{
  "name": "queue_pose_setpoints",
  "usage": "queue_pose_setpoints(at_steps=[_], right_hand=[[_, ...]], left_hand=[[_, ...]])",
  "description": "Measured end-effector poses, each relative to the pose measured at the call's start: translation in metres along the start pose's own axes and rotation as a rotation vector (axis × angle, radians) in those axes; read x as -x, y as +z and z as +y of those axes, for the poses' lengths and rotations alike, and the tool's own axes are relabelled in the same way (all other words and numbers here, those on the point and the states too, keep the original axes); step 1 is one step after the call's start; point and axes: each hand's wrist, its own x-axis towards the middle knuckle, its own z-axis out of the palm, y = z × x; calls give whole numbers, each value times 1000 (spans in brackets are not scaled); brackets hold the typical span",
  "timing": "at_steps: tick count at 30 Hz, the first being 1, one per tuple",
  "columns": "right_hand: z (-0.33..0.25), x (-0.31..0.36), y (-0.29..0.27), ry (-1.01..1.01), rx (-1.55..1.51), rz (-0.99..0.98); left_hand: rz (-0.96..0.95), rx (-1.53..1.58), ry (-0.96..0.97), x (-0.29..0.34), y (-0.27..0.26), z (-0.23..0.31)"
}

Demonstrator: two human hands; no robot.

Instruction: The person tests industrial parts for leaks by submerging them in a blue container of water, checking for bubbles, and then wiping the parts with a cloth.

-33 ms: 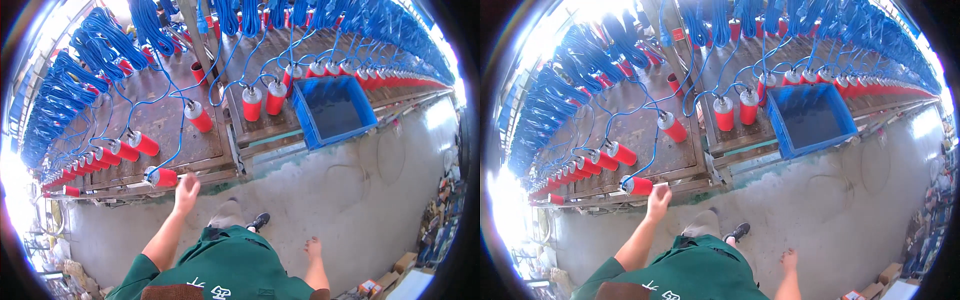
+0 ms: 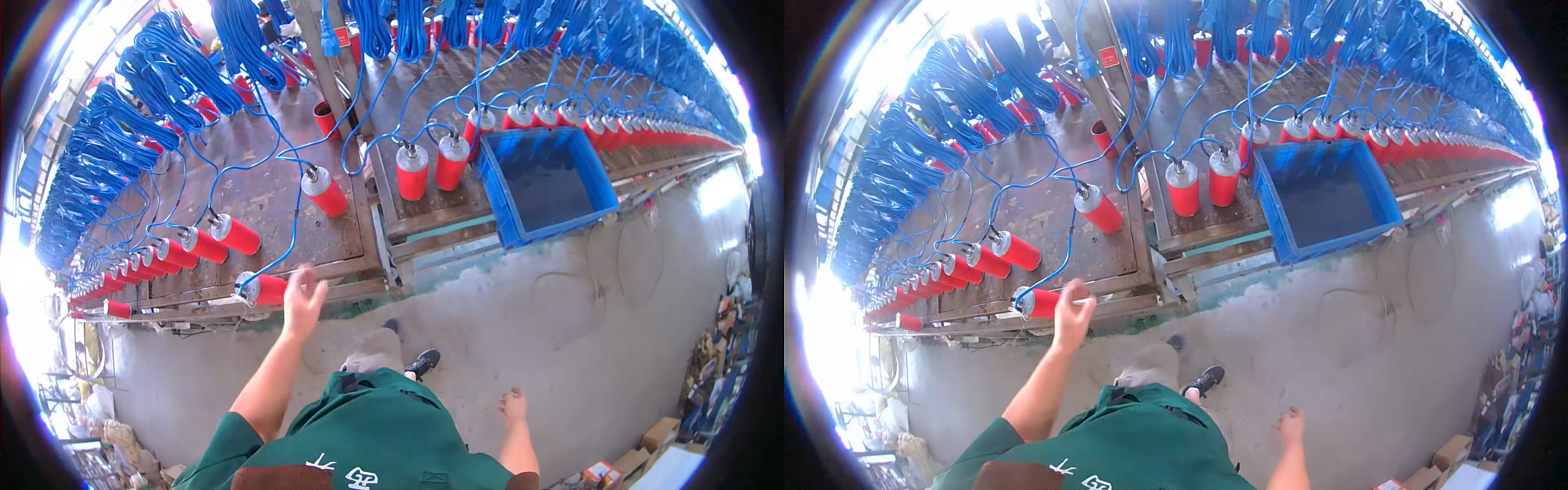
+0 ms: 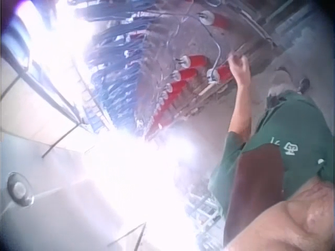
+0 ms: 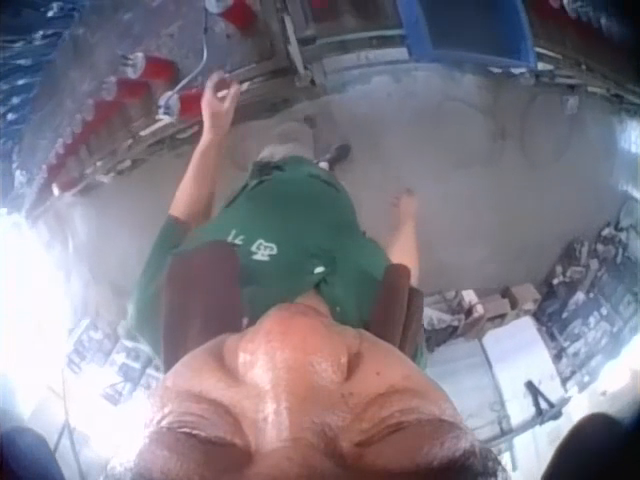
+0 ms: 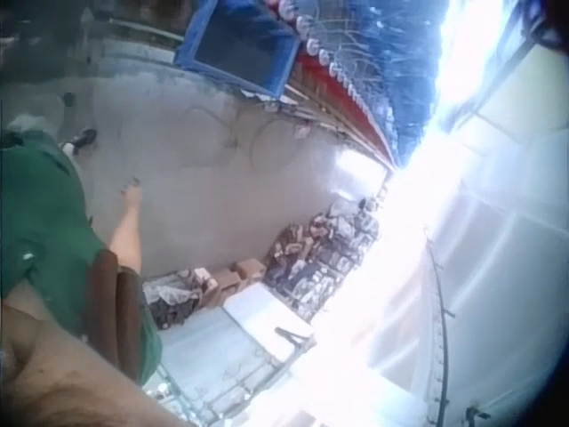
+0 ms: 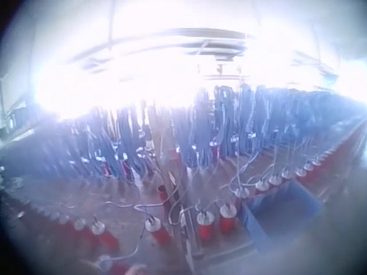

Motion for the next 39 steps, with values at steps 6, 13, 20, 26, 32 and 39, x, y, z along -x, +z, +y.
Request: queue_pose_setpoints(at_steps=[6, 13, 20, 26, 32, 39], right_hand=[[-46, -26, -42, 22, 75, 63], [-119, -2, -77, 49, 87, 34], [-186, -51, -113, 127, 227, 74], [-311, -143, -171, -97, 170, 244], [-487, -228, -222, -465, 162, 296], [-675, -296, -195, -1220, 433, 306]], left_hand=[[279, -121, 83, -174, 39, 32], [167, -207, 37, -222, 50, 18], [311, -212, -57, -177, 63, 47], [529, 543, -292, -77, 85, 142], [517, 778, -345, -16, 173, 227], [532, 840, -430, -20, 304, 303]])
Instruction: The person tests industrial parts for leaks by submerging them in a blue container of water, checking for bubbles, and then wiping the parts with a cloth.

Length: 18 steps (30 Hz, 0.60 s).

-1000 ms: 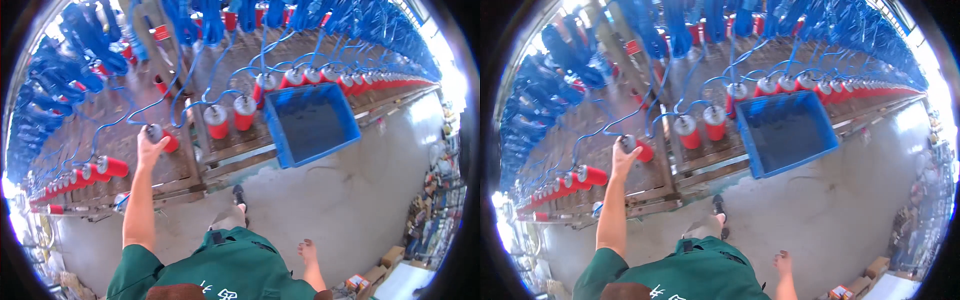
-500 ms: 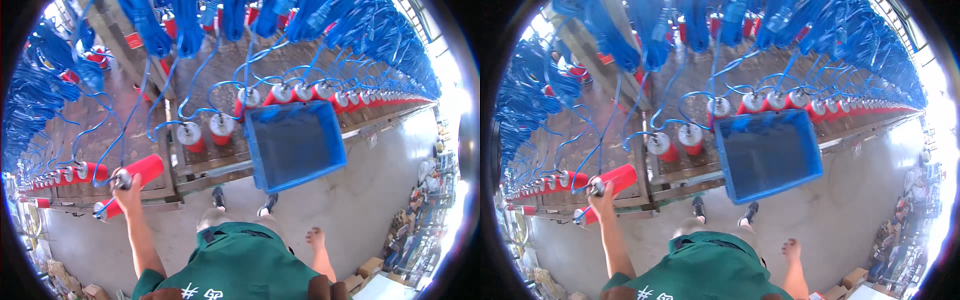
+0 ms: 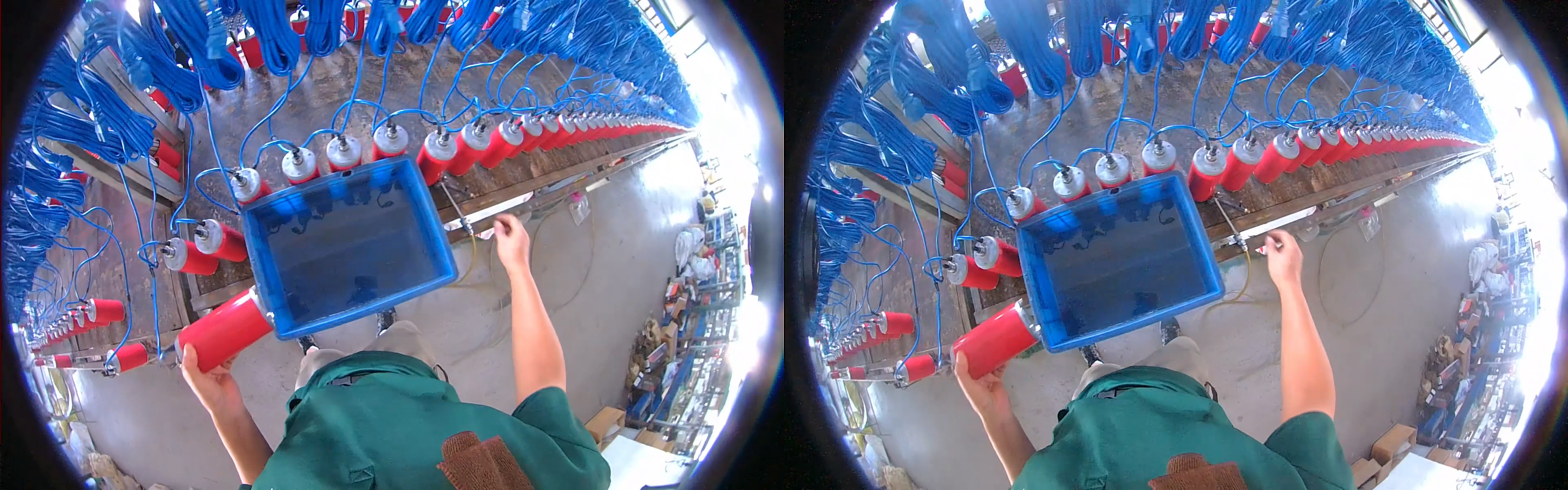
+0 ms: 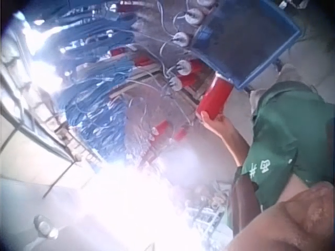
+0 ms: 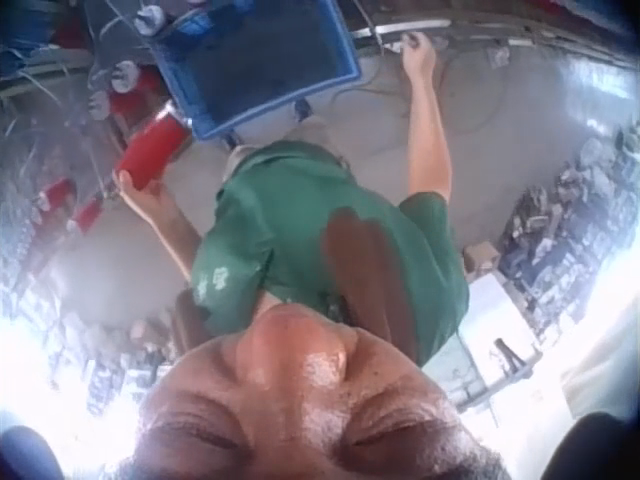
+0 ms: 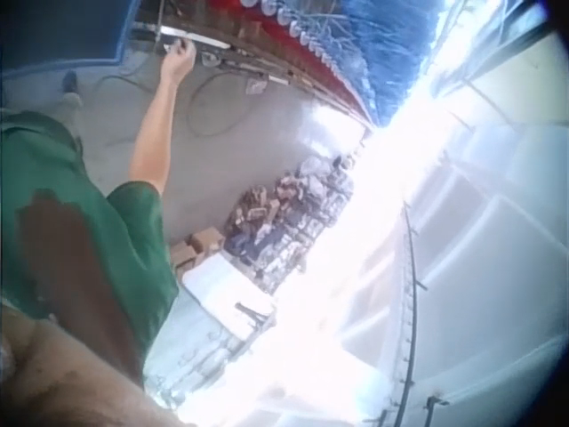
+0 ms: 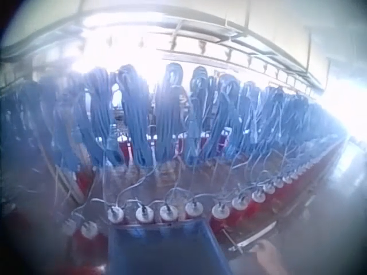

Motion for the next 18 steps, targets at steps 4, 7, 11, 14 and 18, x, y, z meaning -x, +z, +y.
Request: queue_pose_setpoints(at_steps=[4, 7, 11, 14, 18], right_hand=[[-23, -68, 42, -41, 115, -214], [16, -95, 71, -169, 261, -320], [57, -117, 86, -66, 127, -437], [54, -123, 108, 147, -152, -593], [30, -129, 100, -72, -153, -365]], left_hand=[[-32, -102, -21, -5, 24, -27], [47, -61, -74, -12, 40, -47], [29, -64, -113, -26, 46, -62], [-14, -69, -113, -24, 39, -59], [-51, -133, -140, -36, 26, -68]])
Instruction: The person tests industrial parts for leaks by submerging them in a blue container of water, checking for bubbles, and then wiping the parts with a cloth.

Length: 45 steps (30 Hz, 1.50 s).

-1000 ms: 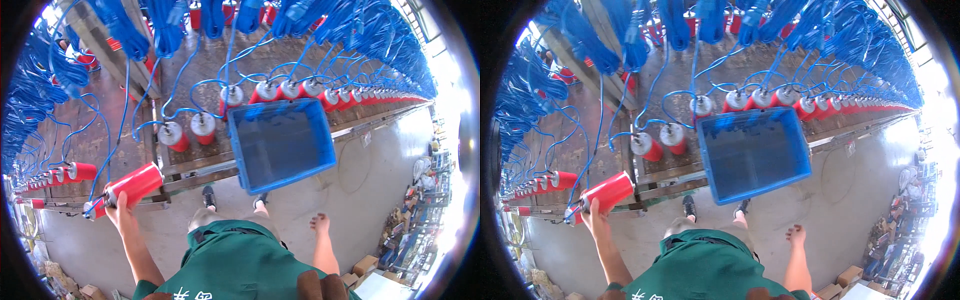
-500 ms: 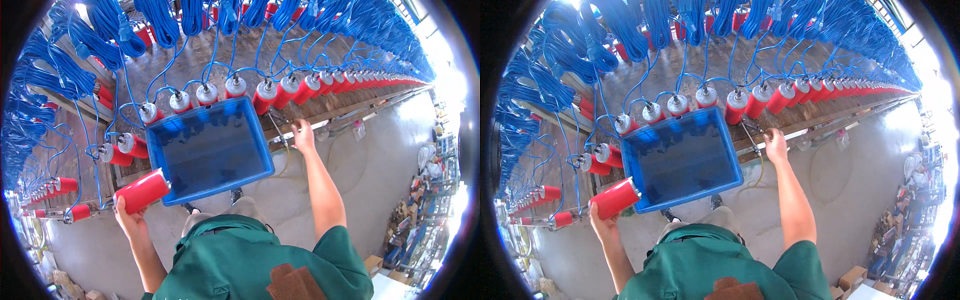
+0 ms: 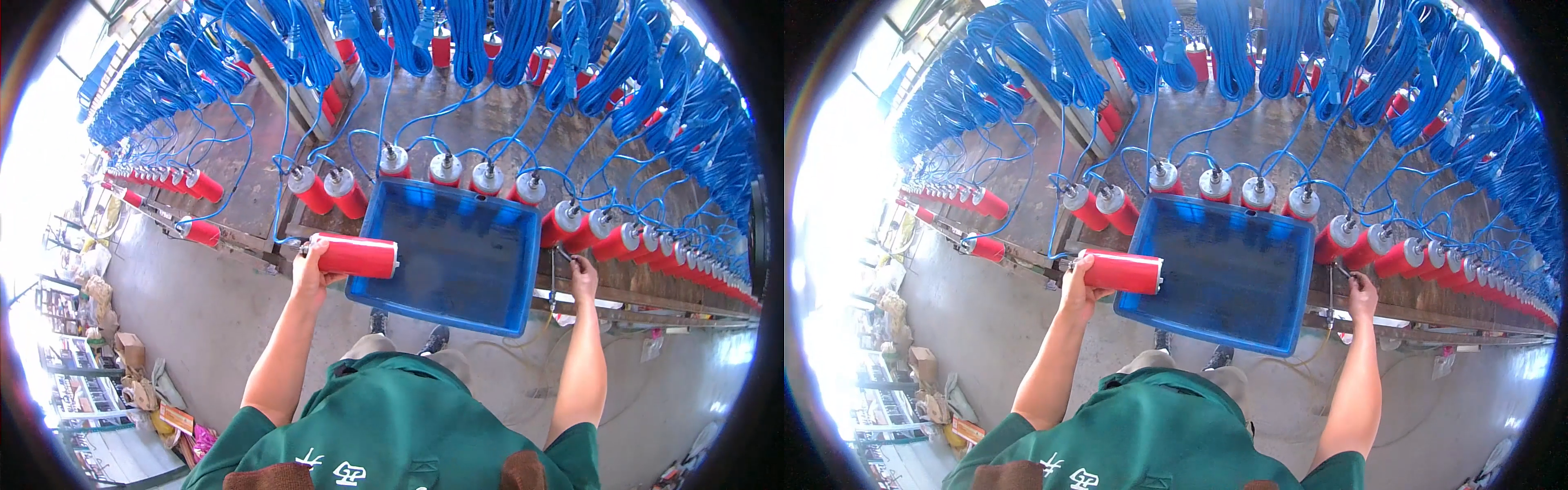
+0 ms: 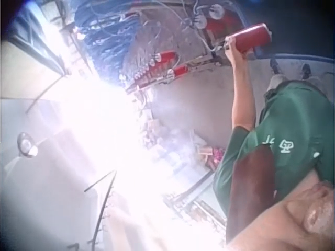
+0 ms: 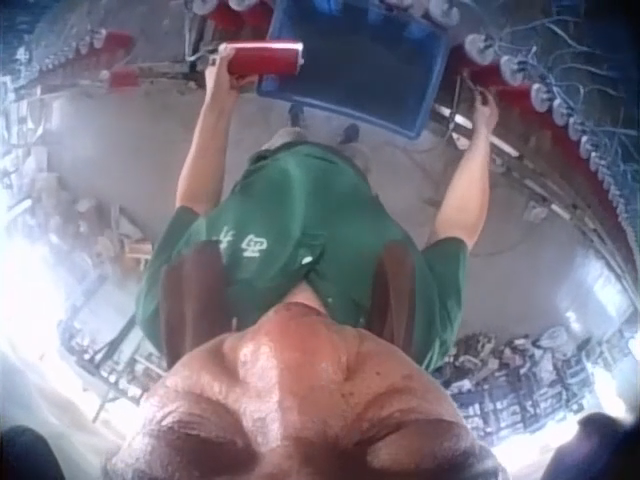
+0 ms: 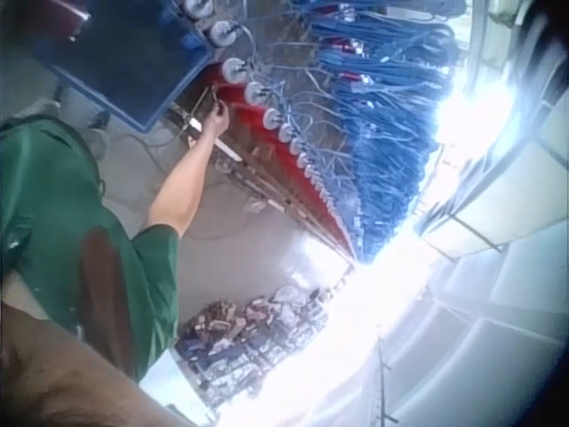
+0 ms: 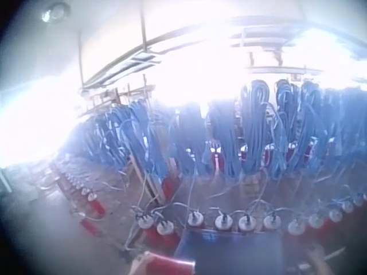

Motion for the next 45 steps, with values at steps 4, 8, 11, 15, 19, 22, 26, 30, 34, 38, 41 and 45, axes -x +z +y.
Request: queue_pose_setpoints(at_steps=[4, 8, 11, 15, 19, 22, 26, 30, 34, 38, 41, 45], right_hand=[[-69, 17, -50, -210, 255, 205], [-169, 79, -71, 23, -138, 47], [-232, 135, -42, -36, -456, -192], [-284, 182, 37, -105, -702, -376], [-304, 199, 100, -52, -764, -408], [-316, 202, 115, -22, -777, -381], [-328, 201, 126, -63, -803, -339], [-333, 194, 130, -109, -754, -351], [-331, 188, 127, -115, -720, -403], [-326, 182, 131, -128, -714, -416], [-329, 179, 129, -153, -701, -403], [-343, 174, 121, 47, -665, -436]], left_hand=[[-47, 46, -45, -1, 5, 7], [-114, 113, -121, -6, -6, 2], [-184, 152, -155, -8, -9, 4], [-228, 156, -151, -16, -11, 3], [-225, 179, -203, -23, -17, -2], [-225, 183, -216, -24, -19, -2], [-250, 183, -231, -26, -21, 0], [-267, 188, -231, -26, -17, 2], [-260, 189, -237, -29, -19, 1], [-259, 183, -243, -30, -17, 2], [-227, 194, -237, -30, -15, 1], [-239, 210, -239, -32, -20, 0]])
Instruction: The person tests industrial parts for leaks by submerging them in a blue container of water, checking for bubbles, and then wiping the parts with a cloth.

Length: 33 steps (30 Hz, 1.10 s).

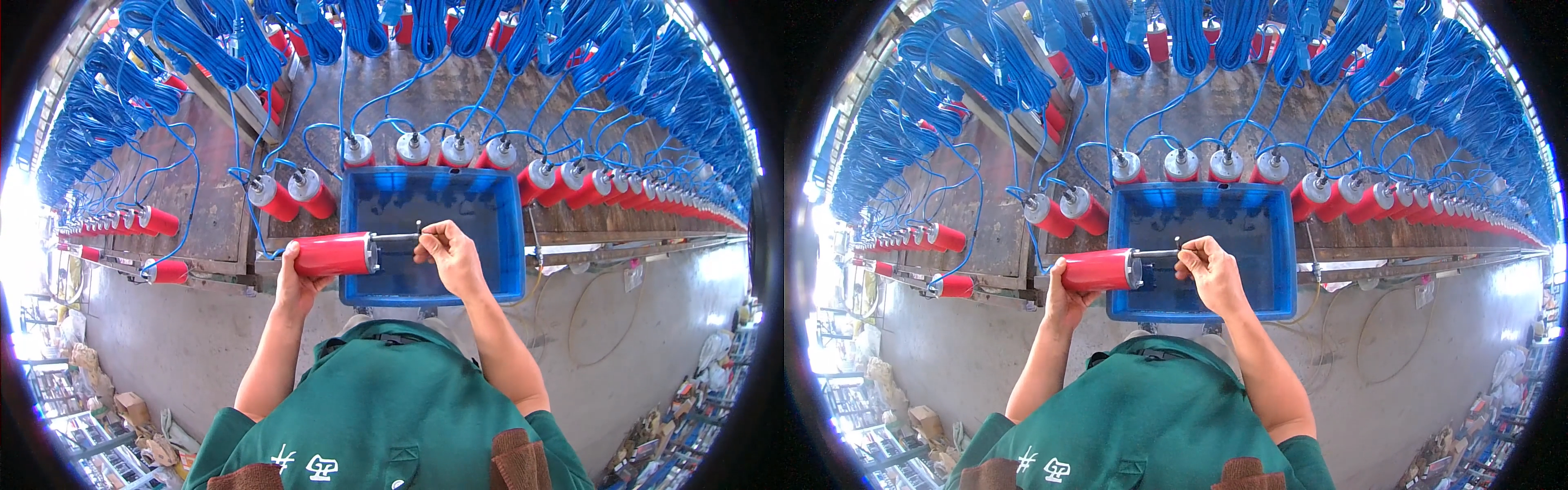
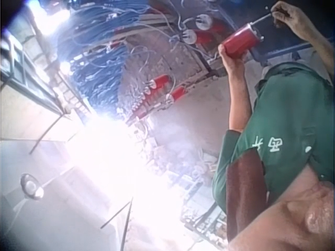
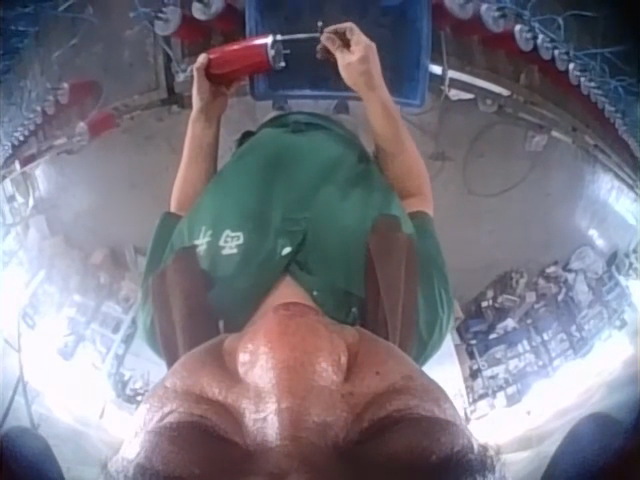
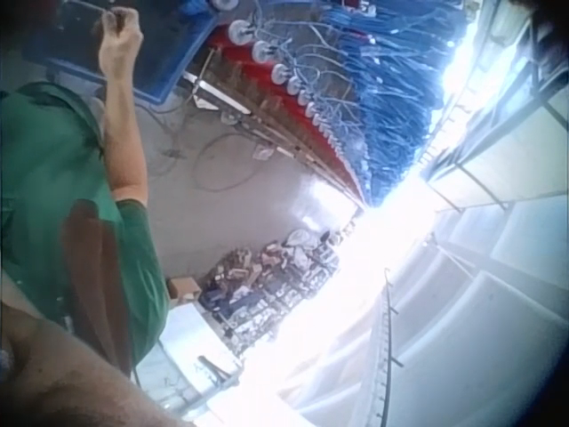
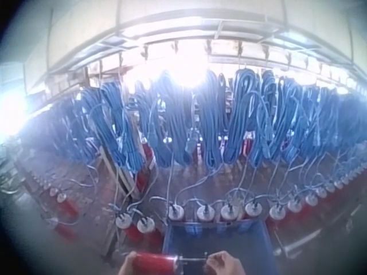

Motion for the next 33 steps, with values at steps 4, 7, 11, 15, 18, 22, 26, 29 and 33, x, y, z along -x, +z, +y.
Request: queue_pose_setpoints(at_steps=[4, 7, 11, 15, 18, 22, 26, 29, 33], right_hand=[[8, -6, -7, 43, 341, 18], [32, -13, -11, -2, 319, 28], [32, -8, -14, 46, 142, -58], [32, -6, -15, 136, -98, -156], [36, -9, -27, 327, -204, -291], [33, -11, -23, 236, 42, -229], [29, -5, -12, 141, -67, -126], [41, -7, -27, 258, -150, -220], [33, -5, -19, 55, 137, -84]], left_hand=[[-14, -36, 16, 2, 5, 3], [-10, -51, 31, 2, 9, 3], [-37, -138, 56, 3, 7, 5], [-34, -158, 94, 6, 16, 8], [-34, -158, 89, 3, 13, 6], [-32, -118, 71, 3, 12, 6], [-24, -135, 89, 5, 13, 5], [-18, -129, 101, 2, 15, 3], [-6, -103, 100, 4, 12, 3]])
